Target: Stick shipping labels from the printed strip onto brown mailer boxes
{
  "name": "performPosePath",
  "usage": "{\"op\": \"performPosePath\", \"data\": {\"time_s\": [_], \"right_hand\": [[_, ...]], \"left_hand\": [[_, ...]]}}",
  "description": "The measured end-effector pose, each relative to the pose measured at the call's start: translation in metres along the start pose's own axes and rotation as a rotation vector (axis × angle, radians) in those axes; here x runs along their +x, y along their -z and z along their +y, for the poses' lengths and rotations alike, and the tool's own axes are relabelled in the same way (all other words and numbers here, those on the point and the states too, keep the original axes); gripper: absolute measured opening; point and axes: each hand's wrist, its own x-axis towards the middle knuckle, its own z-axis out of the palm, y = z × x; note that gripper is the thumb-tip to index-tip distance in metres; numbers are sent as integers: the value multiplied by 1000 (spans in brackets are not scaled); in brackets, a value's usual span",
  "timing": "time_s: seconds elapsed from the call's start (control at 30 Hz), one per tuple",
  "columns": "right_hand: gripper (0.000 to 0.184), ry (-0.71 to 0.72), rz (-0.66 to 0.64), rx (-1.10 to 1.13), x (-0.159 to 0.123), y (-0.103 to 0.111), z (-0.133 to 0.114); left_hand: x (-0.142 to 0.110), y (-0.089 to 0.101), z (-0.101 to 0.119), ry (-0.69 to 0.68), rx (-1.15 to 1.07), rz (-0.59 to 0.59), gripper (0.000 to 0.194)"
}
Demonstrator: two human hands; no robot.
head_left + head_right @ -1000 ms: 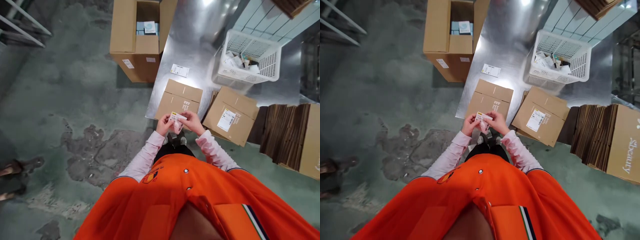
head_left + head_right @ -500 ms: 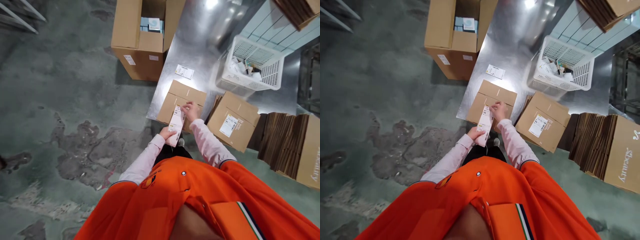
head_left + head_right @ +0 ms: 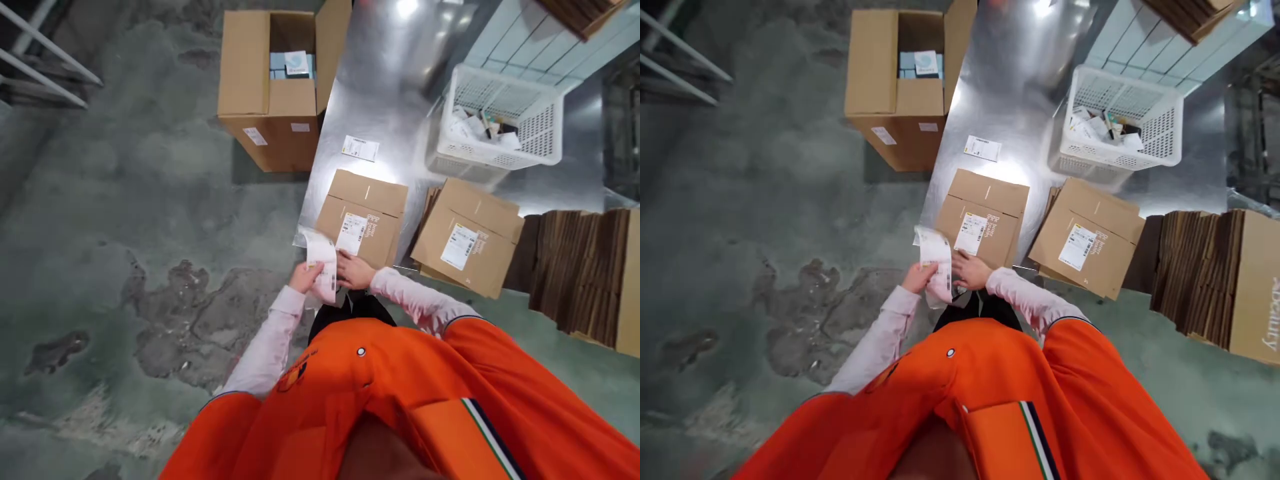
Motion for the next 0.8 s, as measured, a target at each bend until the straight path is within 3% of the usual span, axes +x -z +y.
{"op": "performPosePath", "data": {"time_s": [0.03, 0.07, 0.17, 0.23, 0.3, 0.37, 0.47, 0.57, 0.67, 0.7, 0.77, 0.8], "right_hand": [[59, -83, 25, 24, -13, -1, -4], [56, -272, 91, 28, -25, 0, -4], [58, -972, 306, -11, -52, 11, 6], [61, -1172, 333, 14, -61, 18, 12], [57, -1159, 336, 85, -62, 20, 14], [53, -1094, 452, 203, -61, 21, 14], [59, -994, 866, 439, -79, 31, 22], [65, -964, 1206, 572, -147, 59, 36], [70, -1089, 1267, 481, -241, 99, 50], [71, -1177, 1213, 403, -265, 111, 52], [80, -1370, 1129, 183, -285, 129, 50], [83, -1397, 1075, 139, -280, 134, 45]], "left_hand": [[18, -4, 11, -58, 41, 42, 33], [36, -9, 22, -136, 109, 89, 31], [82, -27, 50, -344, 390, 197, 23], [98, -37, 63, -355, 507, 186, 22], [100, -42, 75, -318, 521, 181, 21], [93, -44, 87, -279, 433, 216, 22], [71, -49, 106, -245, 52, 157, 32], [47, -62, 119, -264, -278, -38, 43], [27, -74, 119, -250, -317, -63, 50], [22, -76, 116, -243, -307, -57, 52], [12, -81, 107, -234, -285, -83, 58], [6, -83, 102, -227, -275, -114, 62]]}}
